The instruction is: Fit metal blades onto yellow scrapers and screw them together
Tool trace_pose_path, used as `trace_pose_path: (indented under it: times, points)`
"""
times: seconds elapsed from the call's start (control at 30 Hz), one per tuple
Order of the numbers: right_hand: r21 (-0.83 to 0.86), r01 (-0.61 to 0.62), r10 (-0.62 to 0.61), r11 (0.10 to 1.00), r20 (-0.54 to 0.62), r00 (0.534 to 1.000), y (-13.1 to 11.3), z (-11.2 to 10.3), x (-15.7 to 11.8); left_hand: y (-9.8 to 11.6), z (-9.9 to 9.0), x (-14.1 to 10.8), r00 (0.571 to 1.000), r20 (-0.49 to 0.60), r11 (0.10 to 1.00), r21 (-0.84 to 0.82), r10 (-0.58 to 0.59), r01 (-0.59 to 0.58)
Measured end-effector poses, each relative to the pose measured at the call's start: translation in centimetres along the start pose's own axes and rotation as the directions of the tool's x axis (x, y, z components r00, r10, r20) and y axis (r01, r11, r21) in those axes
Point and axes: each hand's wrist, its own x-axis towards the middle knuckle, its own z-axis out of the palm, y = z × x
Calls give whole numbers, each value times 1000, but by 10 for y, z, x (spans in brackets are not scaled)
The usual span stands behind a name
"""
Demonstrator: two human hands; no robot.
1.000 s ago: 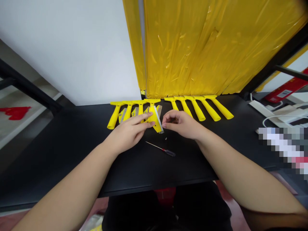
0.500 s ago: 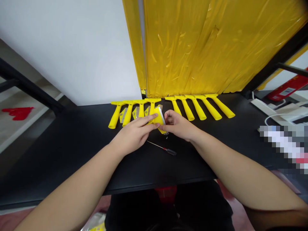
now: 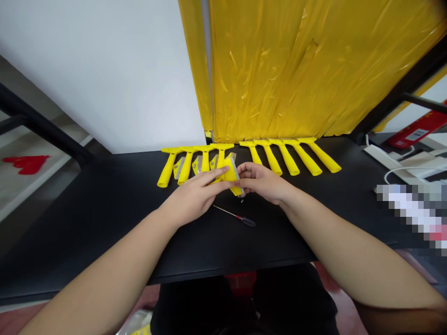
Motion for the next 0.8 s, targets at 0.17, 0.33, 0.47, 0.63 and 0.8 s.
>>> trace_pose_path:
  times: [0.17,0.33,0.47,0.63,0.8]
  points:
    - [-60,-1,0,998,-16,1000,-3,-6,1,1,-2,0,1000,7,1000,-16,2,-2]
    - [-574,180,-268,799,-73,961,-3,-19,2,2,-7,1,997,-27,980,-188,-72,66]
    - [-844,273,-353,462,108,929,1,-22,2,-3,-4,2,964,-183,884,-458,-193,90]
    - [-842,374,-266,388,287,920,10,-17,7,0,-3,8,865,-88,282,-957,-493,63]
    - [-878,358,-224,318,298,928,12,-12,11,9,-8,13,791,163,-166,-983,-590,78]
